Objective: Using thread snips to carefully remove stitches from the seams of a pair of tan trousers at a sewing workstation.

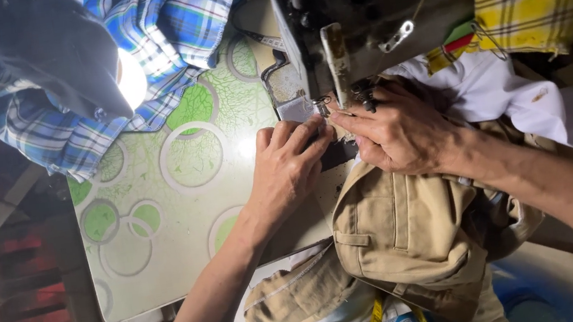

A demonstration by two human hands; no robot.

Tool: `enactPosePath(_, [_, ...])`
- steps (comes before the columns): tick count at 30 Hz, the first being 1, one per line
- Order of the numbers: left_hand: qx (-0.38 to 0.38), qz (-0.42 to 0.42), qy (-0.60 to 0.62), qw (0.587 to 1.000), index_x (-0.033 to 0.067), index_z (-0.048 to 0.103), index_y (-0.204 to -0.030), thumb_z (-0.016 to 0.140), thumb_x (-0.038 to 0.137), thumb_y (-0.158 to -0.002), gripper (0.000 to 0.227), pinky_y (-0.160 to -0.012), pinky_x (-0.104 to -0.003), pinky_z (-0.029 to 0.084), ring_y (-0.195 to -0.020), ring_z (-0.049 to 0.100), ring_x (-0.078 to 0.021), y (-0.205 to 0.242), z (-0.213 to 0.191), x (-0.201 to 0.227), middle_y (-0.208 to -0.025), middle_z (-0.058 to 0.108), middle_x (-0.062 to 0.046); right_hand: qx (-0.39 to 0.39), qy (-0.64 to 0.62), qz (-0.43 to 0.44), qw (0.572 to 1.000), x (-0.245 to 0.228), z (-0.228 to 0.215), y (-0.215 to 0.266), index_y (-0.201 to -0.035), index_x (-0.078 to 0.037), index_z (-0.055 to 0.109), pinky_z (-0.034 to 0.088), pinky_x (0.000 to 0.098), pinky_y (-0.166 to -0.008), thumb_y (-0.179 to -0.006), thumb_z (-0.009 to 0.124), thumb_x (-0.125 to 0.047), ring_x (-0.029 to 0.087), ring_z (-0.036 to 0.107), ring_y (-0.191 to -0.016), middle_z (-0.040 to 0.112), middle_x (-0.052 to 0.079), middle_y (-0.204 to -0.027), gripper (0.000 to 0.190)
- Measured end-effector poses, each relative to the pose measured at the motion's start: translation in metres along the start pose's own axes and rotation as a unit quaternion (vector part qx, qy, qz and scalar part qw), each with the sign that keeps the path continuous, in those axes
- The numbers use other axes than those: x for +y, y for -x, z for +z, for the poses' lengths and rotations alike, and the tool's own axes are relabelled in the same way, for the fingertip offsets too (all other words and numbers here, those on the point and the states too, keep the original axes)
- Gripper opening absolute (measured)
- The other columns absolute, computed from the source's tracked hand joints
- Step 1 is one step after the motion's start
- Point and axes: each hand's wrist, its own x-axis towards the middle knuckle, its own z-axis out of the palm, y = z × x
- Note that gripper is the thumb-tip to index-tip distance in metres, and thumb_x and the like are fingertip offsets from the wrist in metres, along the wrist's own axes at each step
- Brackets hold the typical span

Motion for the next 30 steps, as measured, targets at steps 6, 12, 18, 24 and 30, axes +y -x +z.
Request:
enactPosePath(6, [-0.005, -0.004, -0.010, 1.000, 0.0131, 0.073, -0.120, 0.068, 0.004, -0.082, 0.040, -0.085, -0.044, 0.037, -0.106, 0.058, -0.0303, -0.004, -0.001, 0.006, -0.123, 0.068, -0.013, -0.003, -0.009, 0.002, 1.000, 0.026, 0.016, 0.021, -0.128, -0.009, 0.070, 0.051, 0.0524, -0.096, -0.091, 0.048, -0.022, 0.037, 0.061, -0.122, 0.067, 0.016, -0.134, 0.044])
enactPosePath(12, [-0.011, -0.013, -0.022, 1.000, 0.0142, 0.072, -0.124, 0.067, 0.006, -0.082, 0.043, -0.088, -0.046, 0.036, -0.107, 0.058, -0.0293, -0.002, -0.003, 0.007, -0.125, 0.068, -0.013, -0.013, 0.005, -0.020, 1.000, 0.011, -0.015, 0.004, -0.129, -0.009, 0.069, 0.051, 0.0517, -0.097, -0.092, 0.048, -0.022, 0.036, 0.060, -0.124, 0.066, 0.017, -0.135, 0.044])
enactPosePath(18, [-0.003, -0.032, -0.012, 0.999, 0.0144, 0.071, -0.128, 0.067, 0.007, -0.082, 0.046, -0.089, -0.046, 0.035, -0.107, 0.058, -0.0264, 0.003, -0.003, 0.002, -0.124, 0.069, -0.010, 0.002, 0.004, -0.042, 0.999, 0.019, 0.001, 0.005, -0.127, -0.009, 0.070, 0.051, 0.0525, -0.094, -0.093, 0.048, -0.022, 0.037, 0.062, -0.114, 0.066, 0.016, -0.125, 0.043])
enactPosePath(24, [0.026, -0.059, 0.050, 0.997, 0.0131, 0.074, -0.112, 0.067, 0.002, -0.087, 0.028, -0.085, -0.040, 0.036, -0.100, 0.058, -0.0232, -0.001, -0.012, -0.002, -0.115, 0.071, -0.006, 0.060, 0.035, -0.082, 0.994, 0.002, -0.017, -0.007, -0.114, -0.019, 0.075, 0.050, 0.0476, -0.090, -0.088, 0.053, -0.021, 0.033, 0.062, -0.099, 0.063, 0.012, -0.108, 0.034])
enactPosePath(30, [0.035, -0.043, 0.045, 0.997, 0.0123, 0.073, -0.097, 0.074, 0.011, -0.091, 0.006, -0.074, -0.035, 0.039, -0.091, 0.055, -0.0222, -0.006, 0.003, -0.012, -0.101, 0.068, -0.004, 0.063, 0.033, -0.093, 0.993, 0.009, -0.010, -0.002, -0.113, -0.022, 0.076, 0.050, 0.0483, -0.090, -0.086, 0.054, -0.020, 0.033, 0.062, -0.100, 0.064, 0.012, -0.113, 0.035])
